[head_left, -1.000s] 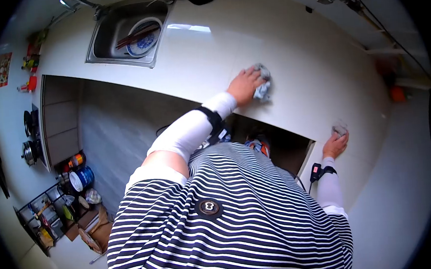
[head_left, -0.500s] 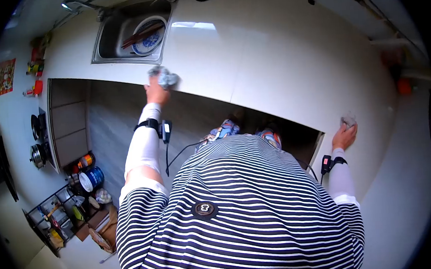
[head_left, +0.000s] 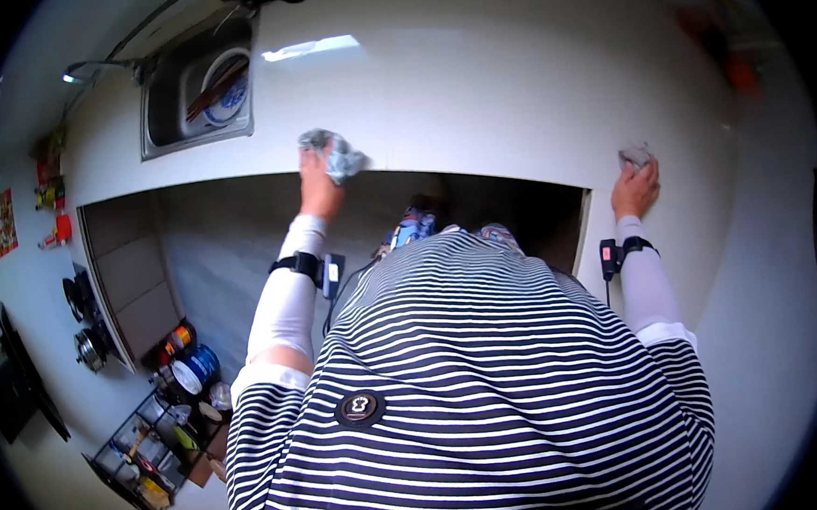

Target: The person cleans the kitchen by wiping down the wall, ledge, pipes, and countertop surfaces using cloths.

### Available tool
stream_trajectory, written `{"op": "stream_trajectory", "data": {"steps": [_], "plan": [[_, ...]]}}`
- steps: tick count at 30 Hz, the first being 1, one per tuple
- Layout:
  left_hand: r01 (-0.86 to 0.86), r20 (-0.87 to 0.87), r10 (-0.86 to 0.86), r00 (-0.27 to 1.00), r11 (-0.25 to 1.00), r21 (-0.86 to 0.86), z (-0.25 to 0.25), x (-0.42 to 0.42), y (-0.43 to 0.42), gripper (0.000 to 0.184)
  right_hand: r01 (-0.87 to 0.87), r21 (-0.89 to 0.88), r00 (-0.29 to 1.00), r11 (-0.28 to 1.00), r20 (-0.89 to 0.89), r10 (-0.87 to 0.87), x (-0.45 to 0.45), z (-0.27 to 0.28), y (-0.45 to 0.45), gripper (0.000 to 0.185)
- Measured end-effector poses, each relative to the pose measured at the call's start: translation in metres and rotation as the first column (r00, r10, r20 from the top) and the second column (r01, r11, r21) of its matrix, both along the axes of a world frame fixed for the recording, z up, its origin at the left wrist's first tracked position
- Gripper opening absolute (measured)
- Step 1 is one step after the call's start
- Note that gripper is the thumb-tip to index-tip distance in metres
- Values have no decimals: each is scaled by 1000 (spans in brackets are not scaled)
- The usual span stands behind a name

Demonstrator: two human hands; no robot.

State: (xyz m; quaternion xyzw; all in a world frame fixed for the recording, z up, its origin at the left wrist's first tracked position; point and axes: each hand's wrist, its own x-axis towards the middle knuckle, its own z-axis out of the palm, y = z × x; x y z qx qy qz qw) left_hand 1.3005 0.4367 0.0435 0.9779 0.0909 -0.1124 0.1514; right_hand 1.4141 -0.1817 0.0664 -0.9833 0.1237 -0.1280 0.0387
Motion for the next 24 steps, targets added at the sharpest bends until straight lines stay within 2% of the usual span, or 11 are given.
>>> {"op": "stream_trajectory", "data": {"steps": [4,6,7,10,13,19,24], "plan": [[281,82,-275,958,957,-68,33,28,-108,77,-16,14,1000,1000,8,16,-1,2,4,51],[391,51,-389,920,919,-55,41,47,-151,75,8,12,1000,1000,-8,-8,0,2,6,51],[416,29,-416,909,903,-110,52,56,-172,74,18,12,999,1000,-28,-18,0,2,7,51],[572,25,-572,820,818,-59,52,78,-229,69,19,27,1000,999,-12,-18,1,3,9,51],[648,89,-643,761,761,-43,46,96,-282,64,8,29,1000,1000,-4,-8,1,0,7,51],[727,56,-727,684,686,20,51,121,-382,59,5,78,1000,997,-2,-5,1,1,12,52],[782,125,-774,620,623,-23,45,119,-402,57,8,99,1000,995,-29,-5,1,1,14,52]]}}
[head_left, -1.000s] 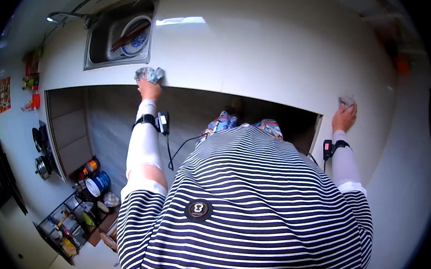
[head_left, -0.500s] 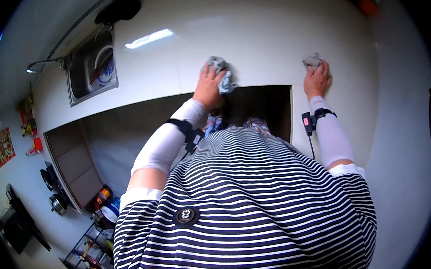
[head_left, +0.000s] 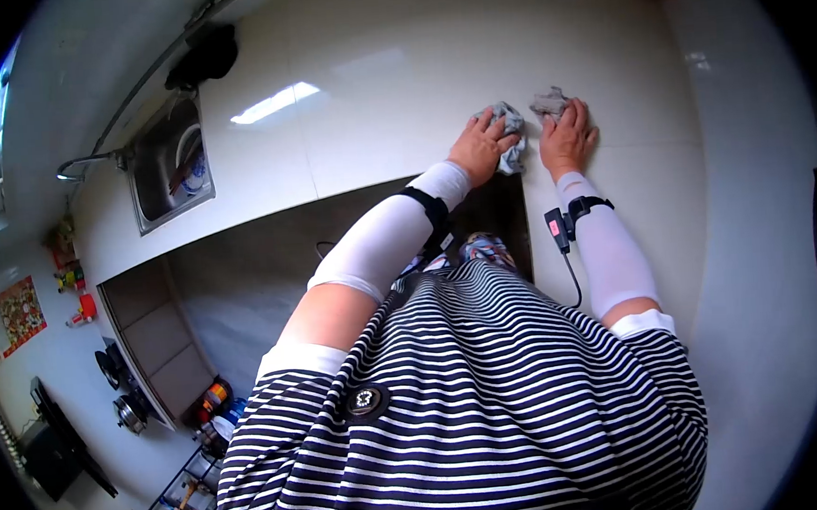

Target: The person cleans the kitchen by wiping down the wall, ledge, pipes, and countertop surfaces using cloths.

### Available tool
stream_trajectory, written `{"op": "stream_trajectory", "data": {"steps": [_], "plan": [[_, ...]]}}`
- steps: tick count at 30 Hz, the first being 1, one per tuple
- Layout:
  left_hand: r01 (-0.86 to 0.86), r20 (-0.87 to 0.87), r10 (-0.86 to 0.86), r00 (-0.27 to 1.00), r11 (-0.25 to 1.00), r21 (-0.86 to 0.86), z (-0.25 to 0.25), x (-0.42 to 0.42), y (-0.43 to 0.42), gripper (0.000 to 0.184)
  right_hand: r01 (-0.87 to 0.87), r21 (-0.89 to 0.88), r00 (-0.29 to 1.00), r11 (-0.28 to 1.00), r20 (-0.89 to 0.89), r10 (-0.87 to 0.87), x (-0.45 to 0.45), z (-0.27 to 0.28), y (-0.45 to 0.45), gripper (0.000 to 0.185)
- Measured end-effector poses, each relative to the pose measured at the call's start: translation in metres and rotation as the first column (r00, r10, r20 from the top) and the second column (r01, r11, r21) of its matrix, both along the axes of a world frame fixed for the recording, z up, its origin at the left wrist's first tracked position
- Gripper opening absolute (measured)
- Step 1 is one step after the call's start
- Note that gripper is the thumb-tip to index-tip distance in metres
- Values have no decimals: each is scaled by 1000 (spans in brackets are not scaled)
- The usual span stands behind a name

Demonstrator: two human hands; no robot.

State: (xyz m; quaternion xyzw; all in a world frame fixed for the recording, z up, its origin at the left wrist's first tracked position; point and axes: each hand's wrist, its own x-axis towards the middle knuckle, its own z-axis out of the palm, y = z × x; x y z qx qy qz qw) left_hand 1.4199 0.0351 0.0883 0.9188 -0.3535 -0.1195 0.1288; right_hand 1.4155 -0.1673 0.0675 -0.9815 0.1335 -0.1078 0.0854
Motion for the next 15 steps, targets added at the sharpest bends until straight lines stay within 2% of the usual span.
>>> {"op": "stream_trajectory", "data": {"steps": [2,4,6,8,10,12,15], "plan": [[134,8,-134,991,987,-93,-5,-6,10,55,5,5,1000,1000,6,-6,-1,0,0,53],[143,22,-142,990,978,-153,-3,-16,30,49,1,35,1000,999,-24,0,-1,1,-1,53],[40,-84,-47,995,996,-80,6,-20,63,57,1,25,1000,1000,-10,0,-1,-4,-3,54],[-104,-172,102,980,995,1,-28,-15,107,64,2,16,1000,1000,-3,-2,-1,-4,-4,54],[-307,-157,315,936,949,77,0,-17,146,68,2,38,999,999,-36,-1,-1,-1,-2,55],[-415,-132,436,890,895,161,-7,-1,182,70,11,45,1000,999,-26,-10,-2,1,-1,55],[-538,-117,553,825,831,140,-16,32,195,72,15,51,1000,999,-21,-14,-1,2,0,56]]}}
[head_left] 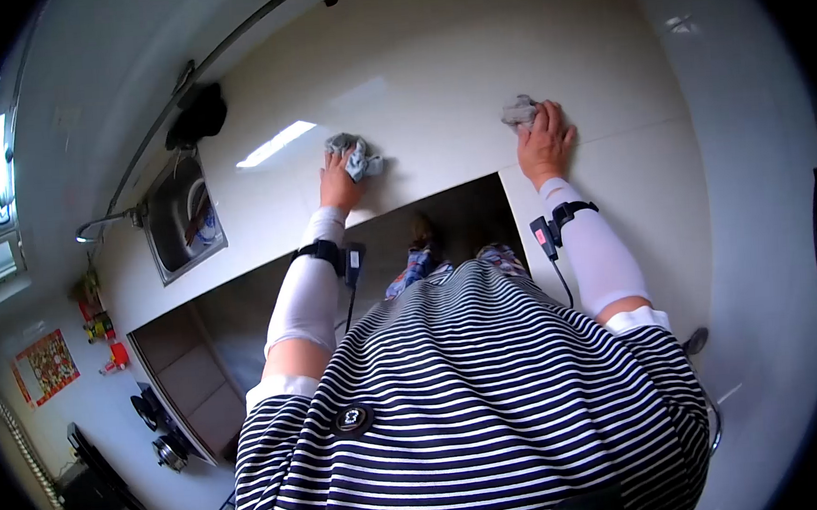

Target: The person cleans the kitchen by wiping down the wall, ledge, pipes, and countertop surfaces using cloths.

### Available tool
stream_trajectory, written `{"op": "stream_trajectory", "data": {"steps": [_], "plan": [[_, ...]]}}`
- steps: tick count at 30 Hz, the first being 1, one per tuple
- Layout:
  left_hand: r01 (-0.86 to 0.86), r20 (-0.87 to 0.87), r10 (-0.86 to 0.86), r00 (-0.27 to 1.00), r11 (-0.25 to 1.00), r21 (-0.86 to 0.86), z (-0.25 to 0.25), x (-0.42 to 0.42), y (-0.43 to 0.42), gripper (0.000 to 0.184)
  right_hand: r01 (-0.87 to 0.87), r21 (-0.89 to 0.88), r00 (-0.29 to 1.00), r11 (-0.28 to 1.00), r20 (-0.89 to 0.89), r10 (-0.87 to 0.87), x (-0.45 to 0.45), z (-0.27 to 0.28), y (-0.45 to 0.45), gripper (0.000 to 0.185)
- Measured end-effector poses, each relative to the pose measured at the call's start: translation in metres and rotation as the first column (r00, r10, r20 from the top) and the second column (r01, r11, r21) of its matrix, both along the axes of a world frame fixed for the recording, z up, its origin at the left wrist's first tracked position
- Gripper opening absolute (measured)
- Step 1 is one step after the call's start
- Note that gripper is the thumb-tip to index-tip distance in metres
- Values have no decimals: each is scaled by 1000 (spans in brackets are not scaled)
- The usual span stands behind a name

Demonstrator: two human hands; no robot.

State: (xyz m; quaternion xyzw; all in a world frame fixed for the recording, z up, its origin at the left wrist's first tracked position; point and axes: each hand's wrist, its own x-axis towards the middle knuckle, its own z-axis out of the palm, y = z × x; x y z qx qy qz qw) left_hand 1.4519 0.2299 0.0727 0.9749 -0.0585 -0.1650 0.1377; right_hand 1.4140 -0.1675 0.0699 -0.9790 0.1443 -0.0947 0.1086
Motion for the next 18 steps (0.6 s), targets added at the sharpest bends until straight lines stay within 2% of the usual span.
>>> {"op": "stream_trajectory", "data": {"steps": [1,3,5,7,9,11,13,15,18], "plan": [[9,-2,-9,1000,1000,-1,-9,15,-5,72,-2,1,1000,1000,-1,2,0,1,1,56],[112,141,-101,985,991,-71,-25,49,-26,73,5,-2,1000,1000,-6,-5,-2,1,2,56],[210,146,-205,968,977,-18,-24,79,-67,73,8,-11,1000,1000,-6,-8,0,2,0,56],[277,140,-270,953,960,-35,-19,97,-112,68,-4,-3,1000,1000,-7,4,-1,5,0,57],[307,83,-303,949,951,-32,2,102,-152,70,-8,-11,1000,1000,10,8,0,4,-2,57],[361,119,-358,926,933,-4,0,99,-171,71,-10,-6,1000,1000,-18,10,0,4,-2,57],[484,147,-479,865,875,6,-10,87,-175,70,-13,-8,1000,1000,-12,13,-1,3,-1,57],[542,127,-530,839,835,-95,1,61,-177,68,-19,-7,1000,1000,4,19,-1,4,-1,57],[629,120,-619,776,771,-94,7,14,-165,65,-14,-18,1000,1000,5,14,-1,8,0,54]]}}
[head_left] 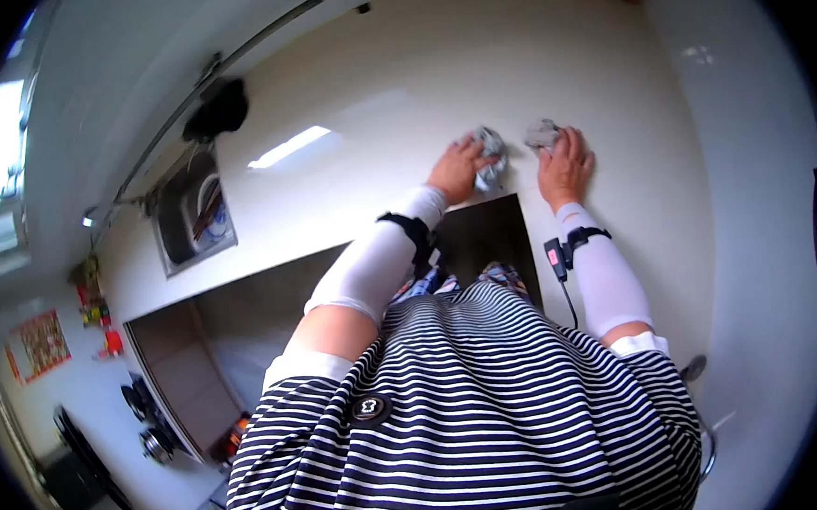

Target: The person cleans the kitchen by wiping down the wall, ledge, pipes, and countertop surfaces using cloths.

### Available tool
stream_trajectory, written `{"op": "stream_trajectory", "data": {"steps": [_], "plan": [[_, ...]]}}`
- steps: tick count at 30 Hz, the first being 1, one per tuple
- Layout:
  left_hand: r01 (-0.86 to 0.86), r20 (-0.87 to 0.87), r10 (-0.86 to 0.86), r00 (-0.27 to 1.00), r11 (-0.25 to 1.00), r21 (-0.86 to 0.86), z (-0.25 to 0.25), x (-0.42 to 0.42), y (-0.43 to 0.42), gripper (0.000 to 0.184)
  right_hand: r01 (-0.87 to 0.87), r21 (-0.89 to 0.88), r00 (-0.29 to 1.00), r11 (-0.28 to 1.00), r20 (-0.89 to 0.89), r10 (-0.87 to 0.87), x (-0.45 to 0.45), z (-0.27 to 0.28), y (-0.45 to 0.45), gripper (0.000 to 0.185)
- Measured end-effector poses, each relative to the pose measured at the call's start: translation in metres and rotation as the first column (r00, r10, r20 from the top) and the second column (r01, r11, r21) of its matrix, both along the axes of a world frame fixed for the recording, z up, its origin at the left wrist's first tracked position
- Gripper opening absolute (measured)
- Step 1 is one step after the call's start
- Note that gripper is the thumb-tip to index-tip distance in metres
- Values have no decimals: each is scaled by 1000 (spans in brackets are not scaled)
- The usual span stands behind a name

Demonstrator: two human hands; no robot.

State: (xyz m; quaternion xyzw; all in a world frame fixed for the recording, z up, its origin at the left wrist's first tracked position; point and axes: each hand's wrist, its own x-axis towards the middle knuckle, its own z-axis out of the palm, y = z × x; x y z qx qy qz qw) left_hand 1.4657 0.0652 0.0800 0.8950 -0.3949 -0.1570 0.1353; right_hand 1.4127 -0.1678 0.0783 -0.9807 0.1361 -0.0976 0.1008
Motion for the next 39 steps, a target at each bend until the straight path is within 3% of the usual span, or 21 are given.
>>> {"op": "stream_trajectory", "data": {"steps": [1,6,8,11,15,21,23,24,26,30,31,32,33,39], "plan": [[8,4,-7,1000,999,-37,1,-16,12,64,2,-28,1000,1000,-19,-2,1,-2,0,52],[-289,-51,293,955,954,84,25,-63,97,64,-43,-81,999,996,-7,43,0,-3,-3,52],[-516,-95,524,846,851,98,27,-79,140,61,-45,-88,999,995,-8,45,-1,-5,-3,51],[-675,-119,688,716,725,136,32,-93,195,64,-36,-55,999,998,6,36,0,-4,-1,49],[-757,-93,771,630,636,148,30,-104,251,66,-40,-139,999,990,22,43,1,-7,-12,48],[-803,-90,805,586,592,70,31,-116,315,60,109,-102,985,989,-124,-122,3,30,10,47],[-812,-99,811,577,582,38,29,-119,335,60,85,148,982,985,-180,-58,19,-3,-8,43],[-797,-89,795,600,604,26,32,-123,345,58,82,136,984,987,-170,-59,17,-6,6,43],[-782,-85,779,621,624,2,38,-131,365,57,-131,99,988,986,-74,139,13,-3,47,33],[-729,-39,728,685,684,-22,31,-142,422,55,-370,185,916,910,-88,390,1,20,210,51],[-705,-11,705,709,709,-16,27,-145,439,55,-358,153,861,921,-326,389,8,12,241,64],[-701,-3,701,713,713,-1,26,-148,456,53,-475,23,828,880,-326,456,4,11,279,67],[-704,-9,704,710,710,-3,25,-152,473,53,-531,23,771,847,-401,495,5,14,312,68],[-771,15,770,637,637,23,32,-178,568,52,-540,-87,722,837,-559,407,0,32,406,64]]}}
